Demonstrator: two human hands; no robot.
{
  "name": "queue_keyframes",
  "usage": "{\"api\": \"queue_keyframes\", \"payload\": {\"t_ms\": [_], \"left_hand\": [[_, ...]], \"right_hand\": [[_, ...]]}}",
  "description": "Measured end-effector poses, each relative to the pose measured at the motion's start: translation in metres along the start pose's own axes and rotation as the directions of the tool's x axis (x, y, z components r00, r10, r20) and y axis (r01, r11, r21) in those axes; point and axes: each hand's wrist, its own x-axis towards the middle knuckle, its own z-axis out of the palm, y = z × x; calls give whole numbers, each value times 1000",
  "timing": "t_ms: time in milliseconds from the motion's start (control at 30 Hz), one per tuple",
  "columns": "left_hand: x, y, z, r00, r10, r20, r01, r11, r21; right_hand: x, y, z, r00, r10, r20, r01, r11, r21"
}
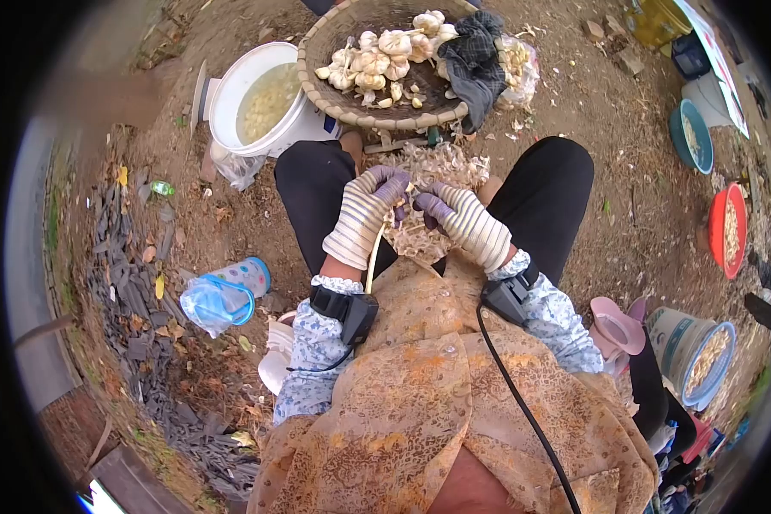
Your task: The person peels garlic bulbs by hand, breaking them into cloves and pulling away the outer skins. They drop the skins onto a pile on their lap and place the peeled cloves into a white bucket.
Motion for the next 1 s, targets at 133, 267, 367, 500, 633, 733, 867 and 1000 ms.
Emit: {"api": "queue_keyframes", "payload": {"t_ms": [133, 267, 367, 500, 633, 733, 867, 1000], "left_hand": [[-1, 0, -8, 997, -35, 68, 36, 999, -18], [0, -4, -23, 957, -159, 242, 210, 957, -202], [-3, -7, -28, 909, -236, 344, 353, 874, -334], [-4, -4, -16, 949, -147, 281, 225, 936, -271], [-7, -8, -11, 983, -19, 184, 50, 985, -167], [-9, -8, -10, 979, -12, 203, 36, 992, -117], [-7, -10, -20, 984, -41, 174, 85, 964, -251], [-7, -7, -26, 990, -72, 117, 111, 921, -374]], "right_hand": [[0, 11, -1, 997, -83, 7, 82, 967, -243], [2, 16, -5, 929, -355, 101, 356, 792, -496], [1, 3, -8, 914, -352, 204, 403, 713, -574], [0, 0, -4, 952, -299, 59, 299, 879, -371], [0, 1, 1, 988, -157, 5, 154, 962, -226], [1, 7, -2, 994, -108, 16, 108, 965, -239], [-2, -1, -5, 996, -72, 54, 78, 987, -137], [-2, 0, -15, 974, 120, 194, -126, 992, 20]]}}
